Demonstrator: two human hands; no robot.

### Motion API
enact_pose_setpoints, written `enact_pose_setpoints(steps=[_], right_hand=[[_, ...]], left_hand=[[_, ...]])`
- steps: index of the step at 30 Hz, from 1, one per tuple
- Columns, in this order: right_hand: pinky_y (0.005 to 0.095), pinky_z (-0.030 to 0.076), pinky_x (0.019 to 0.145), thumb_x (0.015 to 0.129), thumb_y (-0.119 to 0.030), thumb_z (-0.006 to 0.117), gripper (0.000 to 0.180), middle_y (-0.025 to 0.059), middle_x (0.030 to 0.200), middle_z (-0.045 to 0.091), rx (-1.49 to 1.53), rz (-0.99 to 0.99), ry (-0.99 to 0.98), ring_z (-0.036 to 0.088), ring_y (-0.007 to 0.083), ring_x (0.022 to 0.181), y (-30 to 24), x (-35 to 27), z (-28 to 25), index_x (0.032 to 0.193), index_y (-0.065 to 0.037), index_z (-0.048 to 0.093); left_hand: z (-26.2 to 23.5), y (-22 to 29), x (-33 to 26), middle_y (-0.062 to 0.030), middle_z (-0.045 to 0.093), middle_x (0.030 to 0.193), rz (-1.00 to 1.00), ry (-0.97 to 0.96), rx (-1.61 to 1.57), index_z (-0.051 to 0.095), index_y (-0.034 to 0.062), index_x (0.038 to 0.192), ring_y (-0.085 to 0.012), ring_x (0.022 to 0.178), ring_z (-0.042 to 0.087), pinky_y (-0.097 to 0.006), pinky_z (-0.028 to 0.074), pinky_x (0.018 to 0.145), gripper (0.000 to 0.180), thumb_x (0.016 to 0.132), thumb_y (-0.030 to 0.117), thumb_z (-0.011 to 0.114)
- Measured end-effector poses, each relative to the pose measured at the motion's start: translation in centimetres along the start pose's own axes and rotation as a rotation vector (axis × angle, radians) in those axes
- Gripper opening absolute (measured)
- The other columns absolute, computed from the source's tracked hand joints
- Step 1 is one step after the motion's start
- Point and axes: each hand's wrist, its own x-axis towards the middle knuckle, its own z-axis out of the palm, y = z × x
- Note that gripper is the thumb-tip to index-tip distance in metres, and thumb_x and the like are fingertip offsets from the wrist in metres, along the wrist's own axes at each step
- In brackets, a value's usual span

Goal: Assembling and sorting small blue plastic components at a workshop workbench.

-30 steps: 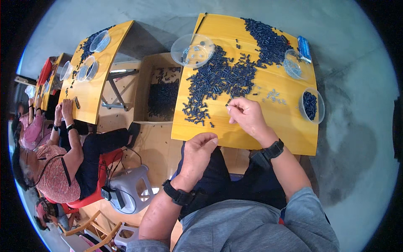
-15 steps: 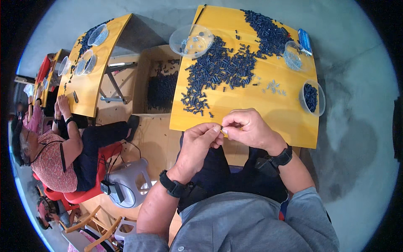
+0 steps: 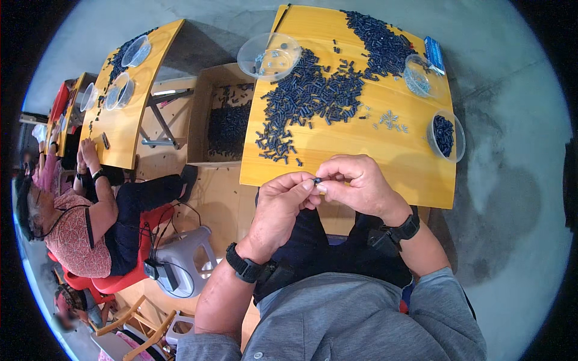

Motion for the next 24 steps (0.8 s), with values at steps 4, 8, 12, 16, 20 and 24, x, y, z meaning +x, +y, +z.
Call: enact_pose_setpoints(steps=[4,8,12,16,20,24], right_hand=[[0.0211,0.048,0.058,0.083,0.000,0.062,0.009,0.0025,0.076,0.063,-0.056,-0.066,0.040,0.058,0.0054,0.067,1.1,-0.1,-0.1,0.092,0.001,0.063],[0.0221,0.049,0.058,0.082,0.000,0.063,0.009,0.0030,0.078,0.063,-0.025,-0.051,0.101,0.059,0.0062,0.068,1.2,-0.3,0.0,0.091,0.001,0.063],[0.0230,0.049,0.058,0.082,0.000,0.063,0.008,0.0032,0.076,0.062,-0.024,-0.106,0.114,0.058,0.0076,0.067,1.1,-0.3,0.3,0.090,0.001,0.062],[0.0278,0.047,0.054,0.078,0.002,0.064,0.009,0.0079,0.070,0.058,-0.282,-0.370,0.238,0.059,0.0168,0.060,1.4,0.1,0.8,0.085,-0.001,0.060],[0.0335,0.045,0.051,0.073,0.003,0.065,0.010,0.0117,0.069,0.057,-0.469,-0.511,0.309,0.057,0.0265,0.057,1.4,0.1,1.3,0.080,-0.002,0.059],[0.0344,0.046,0.050,0.069,0.000,0.066,0.011,0.0087,0.067,0.056,-0.706,-0.584,0.310,0.057,0.0256,0.056,1.4,-0.2,1.5,0.075,-0.005,0.058]], left_hand=[[0.0,0.0,0.0,-0.0048,0.065,0.084,0.005,-0.019,-0.024,0.064,0.0001,0.097,-0.0094,0.072,0.059,-0.022,0.048,0.067,0.012,0.092,0.007,0.054],[-0.2,-0.2,0.0,-0.0085,0.066,0.091,0.036,-0.051,-0.022,0.062,-0.0004,0.103,-0.0136,0.077,0.062,-0.027,0.050,0.071,0.015,0.092,0.006,0.053],[0.0,-0.5,-0.1,-0.0084,0.065,0.093,0.044,-0.047,-0.070,0.061,-0.0011,0.105,-0.0137,0.078,0.061,-0.027,0.050,0.071,0.016,0.092,0.006,0.053],[0.6,-0.5,-0.2,-0.0062,0.065,0.091,0.002,0.012,-0.100,0.062,-0.0004,0.104,-0.0124,0.079,0.060,-0.025,0.048,0.071,0.016,0.092,0.008,0.055],[0.8,-0.7,-0.3,-0.0054,0.065,0.090,-0.007,0.032,-0.173,0.062,-0.0009,0.105,-0.0112,0.079,0.060,-0.024,0.048,0.070,0.018,0.092,0.010,0.057],[1.2,-1.2,-0.3,-0.0060,0.065,0.093,0.005,0.072,-0.164,0.062,-0.0012,0.106,-0.0115,0.080,0.060,-0.025,0.049,0.071,0.019,0.092,0.011,0.056]])
